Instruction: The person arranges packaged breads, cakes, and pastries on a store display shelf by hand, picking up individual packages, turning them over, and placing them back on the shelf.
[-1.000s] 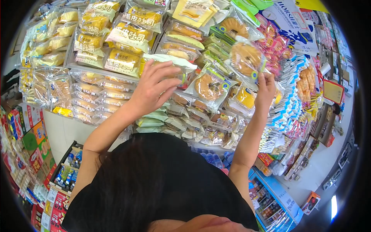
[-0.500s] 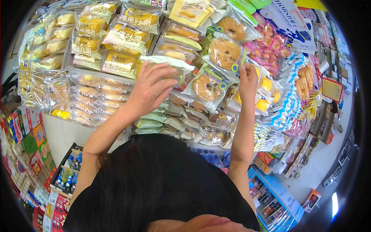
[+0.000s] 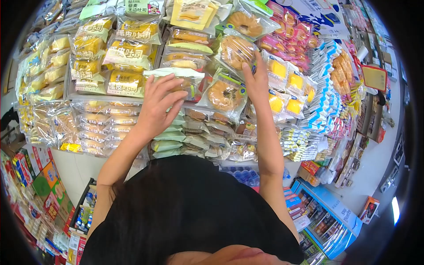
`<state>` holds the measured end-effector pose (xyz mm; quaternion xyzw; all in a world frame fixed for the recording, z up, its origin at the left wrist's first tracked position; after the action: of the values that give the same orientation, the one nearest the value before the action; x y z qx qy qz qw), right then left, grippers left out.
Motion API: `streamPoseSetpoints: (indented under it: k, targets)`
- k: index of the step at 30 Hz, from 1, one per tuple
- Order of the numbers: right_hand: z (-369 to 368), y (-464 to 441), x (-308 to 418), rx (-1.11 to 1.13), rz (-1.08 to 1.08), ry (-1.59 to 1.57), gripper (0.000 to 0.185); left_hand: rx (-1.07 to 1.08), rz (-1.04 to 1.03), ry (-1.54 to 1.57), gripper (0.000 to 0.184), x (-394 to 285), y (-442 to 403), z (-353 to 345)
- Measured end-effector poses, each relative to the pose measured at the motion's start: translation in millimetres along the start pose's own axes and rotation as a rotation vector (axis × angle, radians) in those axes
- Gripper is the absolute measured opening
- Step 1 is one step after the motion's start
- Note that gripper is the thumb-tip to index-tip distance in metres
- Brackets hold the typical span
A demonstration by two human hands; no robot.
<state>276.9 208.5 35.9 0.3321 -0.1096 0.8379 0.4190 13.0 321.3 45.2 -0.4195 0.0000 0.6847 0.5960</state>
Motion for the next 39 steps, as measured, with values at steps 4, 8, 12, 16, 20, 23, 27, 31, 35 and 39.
streamPoseSetpoints:
  k: [4, 8, 12, 16, 20, 23, 27, 31, 35, 39]
  targets:
    - [-1, 8, 2, -0.017, 0.021, -0.010, 0.056, 0.009, 0.004, -0.010, 0.026, 0, 2, -1]
    - [5, 28, 14, -0.161, 0.176, 0.167, 0.055, 0.020, -0.009, -0.018, 0.026, -4, 3, 2]
    - [14, 61, 29, -0.187, 0.297, 0.142, 0.041, 0.020, -0.017, -0.034, 0.025, -11, 8, 4]
    - [21, 101, 17, -0.186, 0.388, -0.001, 0.017, 0.008, -0.008, -0.040, 0.023, -23, 21, 9]
    - [22, 149, -30, -0.038, 0.190, -0.094, 0.009, 0.013, -0.007, -0.006, 0.020, -36, 46, 12]
    - [26, 184, -74, -0.098, 0.105, -0.032, 0.010, 0.008, 0.007, 0.087, 0.016, -44, 69, 11]
    - [31, 237, -126, -0.302, -0.025, 0.033, 0.014, 0.089, -0.048, 0.148, 0.011, -57, 104, -1]
    - [26, 290, -167, -0.387, -0.120, 0.162, 0.026, 0.219, -0.030, 0.255, 0.010, -75, 131, -13]
    - [6, 316, -198, -0.403, -0.132, 0.302, 0.039, 0.312, -0.012, 0.351, 0.011, -89, 149, -27]
    - [-13, 318, -218, -0.387, -0.140, 0.367, 0.044, 0.434, 0.019, 0.402, 0.013, -94, 166, -37]
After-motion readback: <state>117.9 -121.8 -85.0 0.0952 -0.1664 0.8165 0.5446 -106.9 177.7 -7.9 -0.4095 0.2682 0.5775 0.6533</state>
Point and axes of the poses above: each hand's wrist, its own y-axis away from the middle knuckle, its own z-axis out of the back of the hand, x = y × z, the point moved 2 cm from there along -y, towards the middle knuckle, and after that the axes turned 13 degrees about -z, right-handed, at the moved point
